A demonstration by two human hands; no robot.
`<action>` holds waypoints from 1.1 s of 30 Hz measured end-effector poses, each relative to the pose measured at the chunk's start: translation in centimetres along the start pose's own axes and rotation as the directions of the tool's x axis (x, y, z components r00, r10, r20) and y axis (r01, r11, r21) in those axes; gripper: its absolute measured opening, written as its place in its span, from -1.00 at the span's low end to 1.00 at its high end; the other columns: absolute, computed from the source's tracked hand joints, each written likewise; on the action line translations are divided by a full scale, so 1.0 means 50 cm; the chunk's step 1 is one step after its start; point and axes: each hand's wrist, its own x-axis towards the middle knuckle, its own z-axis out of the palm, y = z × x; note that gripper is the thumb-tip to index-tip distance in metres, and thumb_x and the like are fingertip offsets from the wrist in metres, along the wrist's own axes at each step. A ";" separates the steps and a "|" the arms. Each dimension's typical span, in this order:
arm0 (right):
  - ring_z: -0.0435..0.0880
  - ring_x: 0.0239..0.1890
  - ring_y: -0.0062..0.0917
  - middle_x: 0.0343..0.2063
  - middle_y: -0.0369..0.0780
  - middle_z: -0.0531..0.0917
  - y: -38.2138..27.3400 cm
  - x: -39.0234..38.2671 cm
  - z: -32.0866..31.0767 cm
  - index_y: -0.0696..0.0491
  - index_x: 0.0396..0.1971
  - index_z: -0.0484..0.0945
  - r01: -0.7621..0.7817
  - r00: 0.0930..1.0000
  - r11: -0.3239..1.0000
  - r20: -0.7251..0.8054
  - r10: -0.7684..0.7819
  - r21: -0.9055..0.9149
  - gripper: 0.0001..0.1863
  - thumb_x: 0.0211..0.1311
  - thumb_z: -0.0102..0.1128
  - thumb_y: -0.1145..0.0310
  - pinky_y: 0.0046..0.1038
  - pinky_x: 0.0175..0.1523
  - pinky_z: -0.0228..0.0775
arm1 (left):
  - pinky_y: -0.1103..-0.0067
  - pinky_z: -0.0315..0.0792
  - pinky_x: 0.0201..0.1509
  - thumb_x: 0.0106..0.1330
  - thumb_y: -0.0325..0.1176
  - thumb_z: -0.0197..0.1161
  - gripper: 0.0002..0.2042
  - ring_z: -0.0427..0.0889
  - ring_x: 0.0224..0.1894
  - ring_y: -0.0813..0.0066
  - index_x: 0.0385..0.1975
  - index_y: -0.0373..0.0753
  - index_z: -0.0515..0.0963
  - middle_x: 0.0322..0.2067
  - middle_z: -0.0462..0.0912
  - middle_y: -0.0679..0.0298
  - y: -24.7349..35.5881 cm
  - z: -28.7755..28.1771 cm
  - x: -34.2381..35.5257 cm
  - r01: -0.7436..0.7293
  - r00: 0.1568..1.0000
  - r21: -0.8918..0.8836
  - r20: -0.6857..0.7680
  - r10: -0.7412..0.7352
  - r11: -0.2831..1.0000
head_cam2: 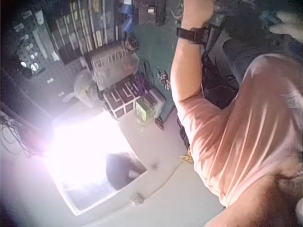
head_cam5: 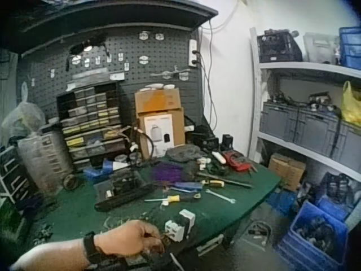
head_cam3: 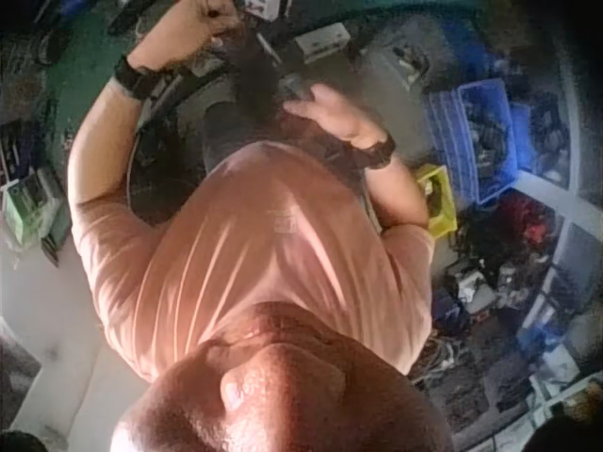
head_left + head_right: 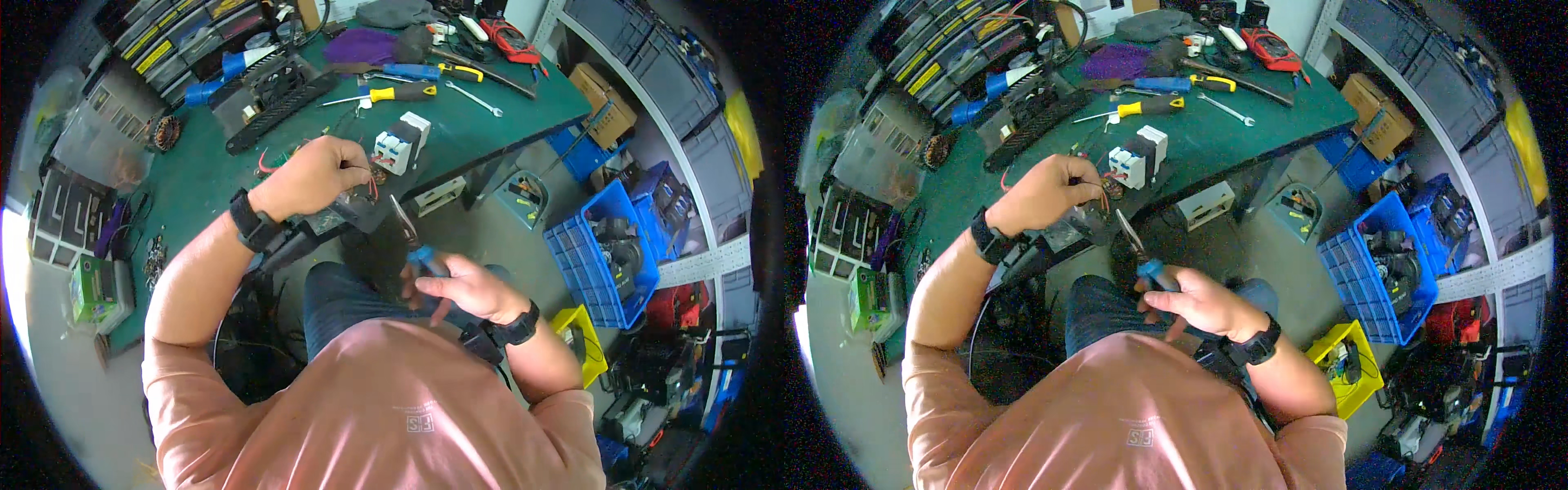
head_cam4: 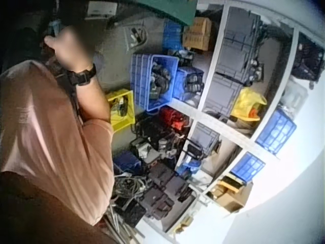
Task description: The person works on an electronic device, using pliers to strip and cut wires and a screwdriver to adjust components on a circuit board. They manipulate various colored wires and connectors, organizing them on a workbench cluttered with tools and parts.
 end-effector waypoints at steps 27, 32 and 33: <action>0.65 -0.07 -0.38 -0.05 -0.15 0.60 0.043 -0.034 -0.011 0.09 0.16 0.35 0.023 0.990 0.990 -0.139 -0.004 0.138 -0.54 0.33 0.14 0.24 -0.39 -0.30 0.65 | 0.32 0.42 -0.05 -0.05 -0.55 0.30 -0.88 0.49 -0.16 0.08 -0.55 -0.31 0.49 -0.37 0.52 0.10 -0.028 -0.082 0.026 -0.397 0.892 0.546 0.040 0.451 0.737; 0.64 -0.07 -0.37 -0.05 -0.14 0.59 0.047 -0.033 -0.011 0.10 0.15 0.35 0.036 0.990 0.992 -0.138 -0.020 0.118 -0.55 0.33 0.14 0.25 -0.39 -0.30 0.66 | 0.34 0.42 -0.01 -0.04 -0.54 0.33 -0.84 0.49 -0.13 0.09 -0.44 -0.31 0.51 -0.31 0.52 0.12 -0.039 -0.110 0.021 -0.259 0.915 0.763 -0.001 0.403 0.591; 0.64 -0.07 -0.37 -0.05 -0.14 0.59 0.047 -0.032 -0.009 0.10 0.15 0.35 0.037 0.990 0.993 -0.138 -0.021 0.115 -0.55 0.33 0.14 0.25 -0.39 -0.31 0.66 | 0.33 0.42 0.01 -0.05 -0.54 0.33 -0.81 0.49 -0.13 0.09 -0.41 -0.31 0.52 -0.29 0.52 0.13 -0.039 -0.106 0.013 -0.218 0.920 0.808 -0.017 0.391 0.548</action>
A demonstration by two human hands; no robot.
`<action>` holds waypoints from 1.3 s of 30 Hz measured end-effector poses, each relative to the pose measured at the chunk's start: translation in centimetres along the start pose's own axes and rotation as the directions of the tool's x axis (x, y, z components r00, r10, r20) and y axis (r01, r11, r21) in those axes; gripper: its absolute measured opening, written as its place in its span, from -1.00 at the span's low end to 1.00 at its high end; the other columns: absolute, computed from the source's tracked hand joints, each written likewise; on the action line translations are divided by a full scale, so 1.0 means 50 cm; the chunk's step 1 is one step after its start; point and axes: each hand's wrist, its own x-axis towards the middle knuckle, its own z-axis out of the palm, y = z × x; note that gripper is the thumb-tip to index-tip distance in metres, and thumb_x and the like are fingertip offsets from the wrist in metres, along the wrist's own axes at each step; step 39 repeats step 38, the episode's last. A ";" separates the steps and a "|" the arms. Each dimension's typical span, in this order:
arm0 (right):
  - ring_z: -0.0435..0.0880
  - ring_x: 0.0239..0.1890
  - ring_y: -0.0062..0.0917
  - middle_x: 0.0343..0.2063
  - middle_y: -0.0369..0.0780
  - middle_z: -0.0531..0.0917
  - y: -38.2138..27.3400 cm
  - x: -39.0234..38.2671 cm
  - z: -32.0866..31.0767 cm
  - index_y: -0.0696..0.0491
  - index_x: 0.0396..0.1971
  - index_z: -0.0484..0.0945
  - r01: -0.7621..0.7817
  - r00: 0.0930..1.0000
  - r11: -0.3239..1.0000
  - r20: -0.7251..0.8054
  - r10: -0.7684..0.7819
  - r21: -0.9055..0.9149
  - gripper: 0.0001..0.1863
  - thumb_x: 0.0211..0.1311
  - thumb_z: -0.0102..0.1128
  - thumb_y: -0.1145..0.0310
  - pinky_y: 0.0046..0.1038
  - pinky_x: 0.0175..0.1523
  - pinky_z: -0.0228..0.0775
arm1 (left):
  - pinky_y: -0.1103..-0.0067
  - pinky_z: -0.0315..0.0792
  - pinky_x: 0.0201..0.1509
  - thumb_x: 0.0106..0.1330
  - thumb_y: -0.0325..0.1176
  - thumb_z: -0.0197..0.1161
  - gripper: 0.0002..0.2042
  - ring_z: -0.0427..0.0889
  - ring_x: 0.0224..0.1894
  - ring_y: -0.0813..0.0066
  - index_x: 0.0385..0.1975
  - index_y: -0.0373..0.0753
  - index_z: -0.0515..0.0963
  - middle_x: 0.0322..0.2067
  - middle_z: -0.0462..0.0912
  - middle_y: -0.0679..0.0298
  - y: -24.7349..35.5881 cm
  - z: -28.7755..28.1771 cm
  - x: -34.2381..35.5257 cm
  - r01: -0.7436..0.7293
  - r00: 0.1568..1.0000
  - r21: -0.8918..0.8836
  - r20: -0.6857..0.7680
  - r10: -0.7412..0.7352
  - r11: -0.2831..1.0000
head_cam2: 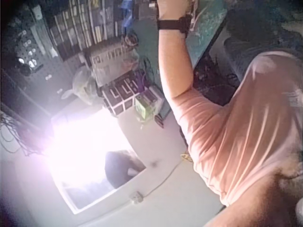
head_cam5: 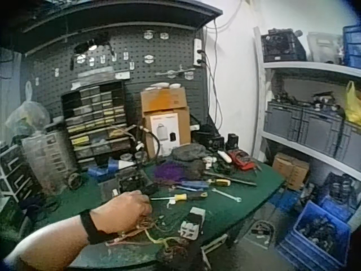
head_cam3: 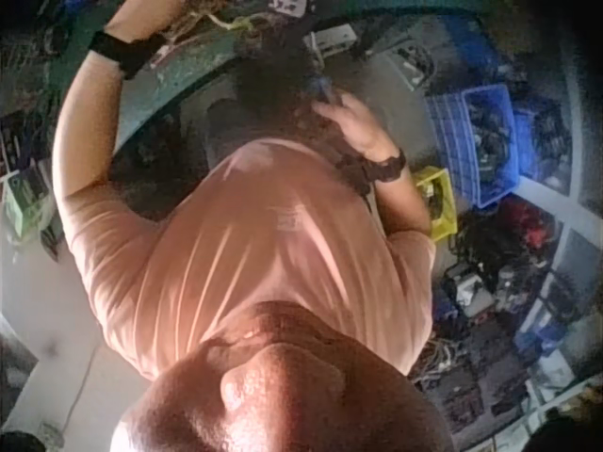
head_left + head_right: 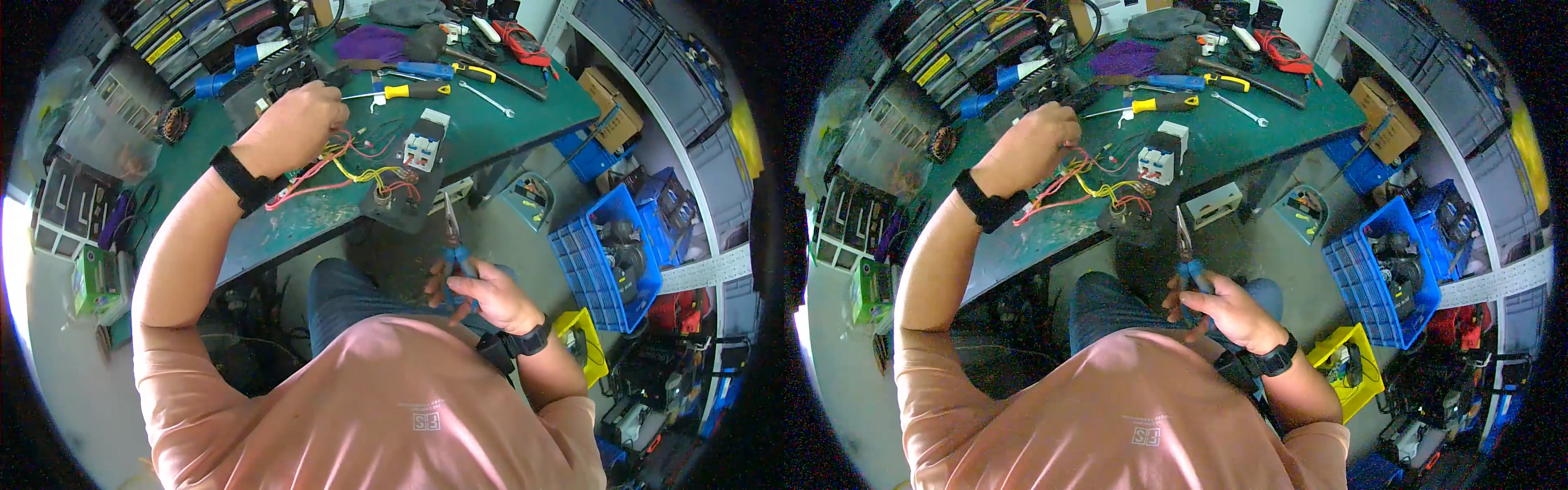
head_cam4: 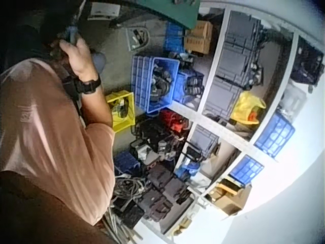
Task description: The person works on an electronic device, using pliers to strip and cut wires and a screwdriver to adjust components on a circuit board. They manipulate various colored wires and connectors, organizing them on a workbench cluttered with tools and parts.
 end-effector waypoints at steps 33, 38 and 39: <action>0.62 -0.13 -0.49 -0.09 -0.19 0.60 -0.007 0.046 0.048 0.10 0.11 0.37 -0.004 0.999 0.993 0.047 0.010 -0.121 -0.62 0.35 0.09 0.31 -0.39 -0.31 0.65 | 0.45 0.49 -0.27 0.13 -0.45 0.26 -0.89 0.64 -0.43 0.24 -0.39 -0.32 0.61 -0.51 0.63 0.08 0.139 0.086 0.040 0.205 0.979 -0.653 0.128 -0.160 0.730; 0.62 -0.03 -0.40 -0.01 -0.14 0.58 0.008 0.042 0.043 0.08 0.17 0.34 -0.055 0.997 0.998 0.057 0.055 0.000 -0.58 0.36 0.09 0.31 -0.32 -0.24 0.67 | 0.45 0.48 -0.24 0.13 -0.39 0.31 -0.85 0.63 -0.38 0.31 -0.34 -0.30 0.64 -0.45 0.67 0.11 0.097 0.067 0.056 0.197 0.953 -0.617 0.304 -0.001 0.762; 0.62 -0.03 -0.40 -0.01 -0.14 0.58 0.008 0.042 0.043 0.08 0.17 0.34 -0.055 0.997 0.998 0.057 0.055 0.000 -0.58 0.36 0.09 0.31 -0.32 -0.24 0.67 | 0.45 0.48 -0.24 0.13 -0.39 0.31 -0.85 0.63 -0.38 0.31 -0.34 -0.30 0.64 -0.45 0.67 0.11 0.097 0.067 0.056 0.197 0.953 -0.617 0.304 -0.001 0.762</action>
